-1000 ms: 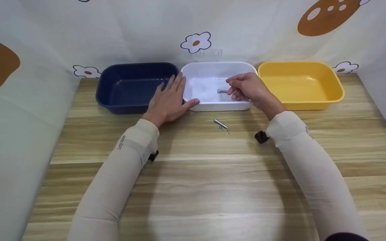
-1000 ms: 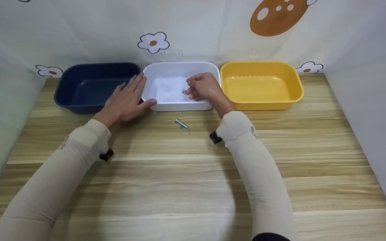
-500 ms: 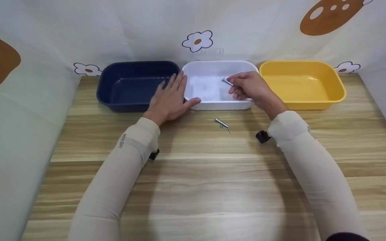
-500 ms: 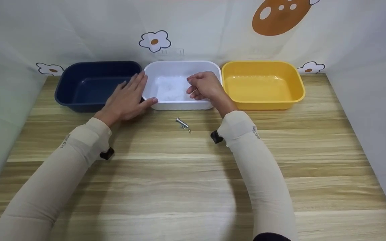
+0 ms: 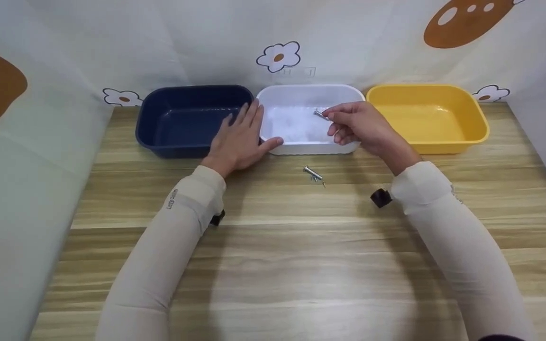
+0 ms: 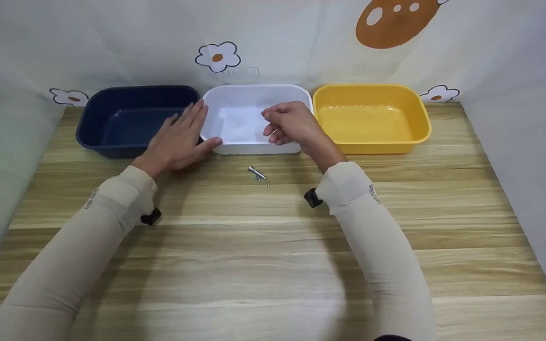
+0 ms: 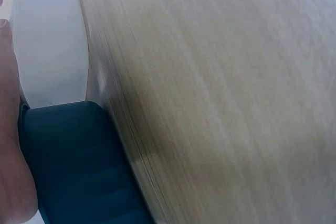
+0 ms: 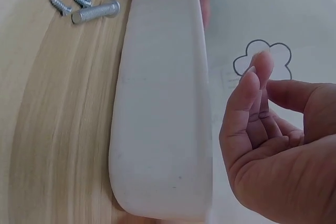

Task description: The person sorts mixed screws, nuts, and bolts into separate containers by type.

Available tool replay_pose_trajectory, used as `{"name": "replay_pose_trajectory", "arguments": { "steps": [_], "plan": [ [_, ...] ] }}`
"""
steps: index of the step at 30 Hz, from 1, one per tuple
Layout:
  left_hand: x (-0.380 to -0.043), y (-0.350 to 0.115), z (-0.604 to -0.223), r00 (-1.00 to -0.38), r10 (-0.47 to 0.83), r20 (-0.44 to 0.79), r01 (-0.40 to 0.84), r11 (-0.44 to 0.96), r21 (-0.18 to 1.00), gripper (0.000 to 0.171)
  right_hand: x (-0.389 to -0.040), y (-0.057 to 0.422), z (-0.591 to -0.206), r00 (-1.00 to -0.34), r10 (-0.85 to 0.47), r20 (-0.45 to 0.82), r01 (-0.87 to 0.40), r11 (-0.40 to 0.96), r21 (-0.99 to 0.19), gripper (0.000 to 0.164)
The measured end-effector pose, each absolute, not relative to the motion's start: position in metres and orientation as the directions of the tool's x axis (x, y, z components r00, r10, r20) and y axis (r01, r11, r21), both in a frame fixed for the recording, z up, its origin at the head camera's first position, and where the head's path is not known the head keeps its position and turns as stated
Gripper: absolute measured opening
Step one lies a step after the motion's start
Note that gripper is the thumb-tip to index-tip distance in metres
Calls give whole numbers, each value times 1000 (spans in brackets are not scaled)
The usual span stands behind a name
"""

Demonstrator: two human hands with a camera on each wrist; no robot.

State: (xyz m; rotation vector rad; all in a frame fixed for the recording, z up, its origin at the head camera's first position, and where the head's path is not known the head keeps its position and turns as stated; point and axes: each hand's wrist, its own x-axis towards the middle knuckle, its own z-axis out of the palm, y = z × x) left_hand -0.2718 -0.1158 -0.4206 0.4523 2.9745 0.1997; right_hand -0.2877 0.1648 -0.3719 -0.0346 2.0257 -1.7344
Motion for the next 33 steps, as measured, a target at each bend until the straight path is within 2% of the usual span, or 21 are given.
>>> {"name": "replay_pose_trajectory", "arguments": {
  "steps": [4,11,18,25,33],
  "plan": [
    [-272,-116,-420,-947,306,-97,289,944,158,101,-278,171,-371,-877,-345,-334,283,191,-940,27],
    [-271,-116,-420,-949,302,-96,285,946,154,100,-257,176,-370,-837,-415,-358,267,261,-928,28],
    [-271,-116,-421,-950,298,-98,281,947,153,100,-243,179,-380,-805,-468,-366,280,244,-928,29],
    [-271,-115,-420,-949,296,-107,277,947,162,102,-236,176,-401,-790,-436,-431,294,347,-890,38],
    [-271,-115,-420,-950,298,-99,279,946,167,100,-236,166,-423,-771,-412,-486,321,407,-855,37]
  ]
}}
